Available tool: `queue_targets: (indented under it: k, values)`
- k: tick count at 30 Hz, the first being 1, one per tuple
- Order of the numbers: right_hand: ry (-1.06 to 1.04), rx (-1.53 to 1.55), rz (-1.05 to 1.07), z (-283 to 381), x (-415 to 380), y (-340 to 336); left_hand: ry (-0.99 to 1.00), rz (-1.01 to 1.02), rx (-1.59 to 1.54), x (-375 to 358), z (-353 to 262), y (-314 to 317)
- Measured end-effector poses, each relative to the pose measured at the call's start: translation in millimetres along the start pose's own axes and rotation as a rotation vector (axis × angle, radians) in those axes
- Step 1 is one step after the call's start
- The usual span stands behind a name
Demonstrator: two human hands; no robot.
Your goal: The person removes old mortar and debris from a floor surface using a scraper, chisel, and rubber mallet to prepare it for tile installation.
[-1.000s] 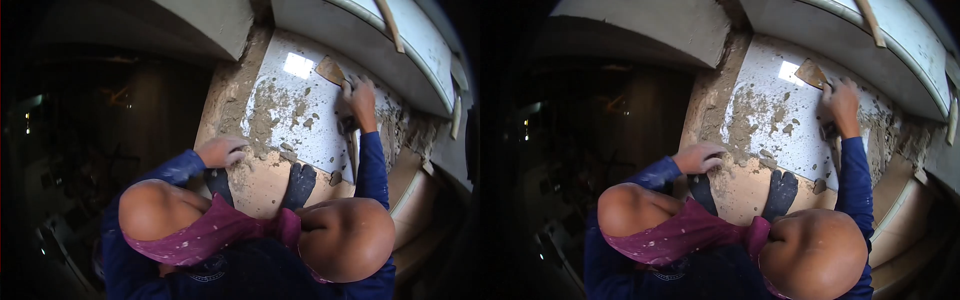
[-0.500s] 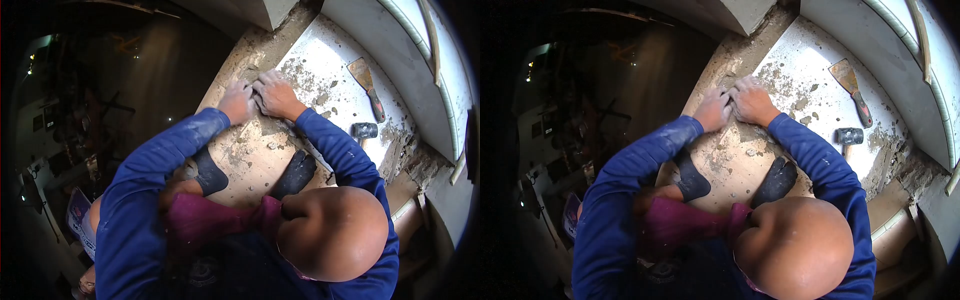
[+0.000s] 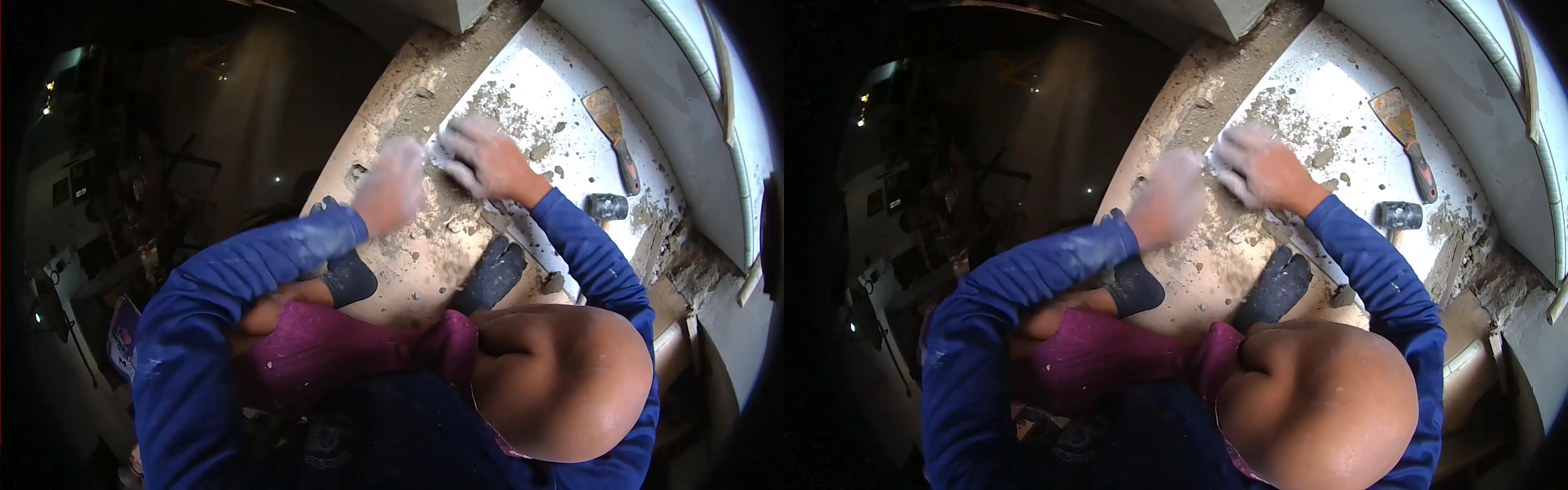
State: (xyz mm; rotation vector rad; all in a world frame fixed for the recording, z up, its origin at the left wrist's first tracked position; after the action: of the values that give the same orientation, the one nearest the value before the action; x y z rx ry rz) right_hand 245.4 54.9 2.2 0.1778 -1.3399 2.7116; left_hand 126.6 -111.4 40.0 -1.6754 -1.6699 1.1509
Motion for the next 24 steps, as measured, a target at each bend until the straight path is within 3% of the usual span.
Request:
queue_targets:
  k: [2,4,6,7,8,10,12,14,17,20,21,24]
  values:
    - [0.148,-0.162,-0.223,-19,1,2,-0.077,-0.079,0.149,18,38,7]
    - [0.134,-0.14,-0.044,-25,-13,29,-0.137,-0.147,0.209,19,41,41]
    - [-0.037,-0.133,0.066,1,-33,33,-0.192,-0.2,0.206,-2,20,72]
    - [-0.043,0.009,0.159,10,-47,27,-0.269,-0.2,0.195,-8,4,76]
    - [-0.053,0.093,0.243,15,-58,20,-0.288,-0.058,0.107,-2,-1,68]
    - [0.066,0.028,0.141,6,-72,-5,-0.33,0.235,-0.08,12,3,35]
    - [0.186,-0.04,0.032,-13,-78,-25,-0.179,0.082,0.038,40,21,8]
    - [0.267,-0.11,-0.092,-27,-75,-34,0.142,-0.138,0.065,61,49,13]
    - [0.331,-0.222,-0.212,-47,-65,-39,0.233,-0.088,0.222,59,55,28]
    - [0.345,-0.261,-0.197,-54,-61,-35,0.016,0.083,0.18,32,46,32]
    - [0.344,-0.265,-0.189,-54,-61,-33,0.064,0.056,0.296,20,45,33]
    - [0.352,-0.265,-0.178,-50,-64,-28,-0.065,0.076,0.065,4,43,32]
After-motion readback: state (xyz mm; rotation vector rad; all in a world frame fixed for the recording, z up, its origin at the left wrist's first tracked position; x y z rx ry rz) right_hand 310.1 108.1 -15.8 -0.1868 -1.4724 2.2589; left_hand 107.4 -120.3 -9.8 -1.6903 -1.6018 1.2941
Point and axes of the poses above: each hand's wrist, its own x-axis towards the middle knuckle, its own y-axis out of the palm, z = x × y, the point moved 3 cm from there along x, towards the middle knuckle, and after that the axes turned 2 degrees about z, right-handed, at the moved point
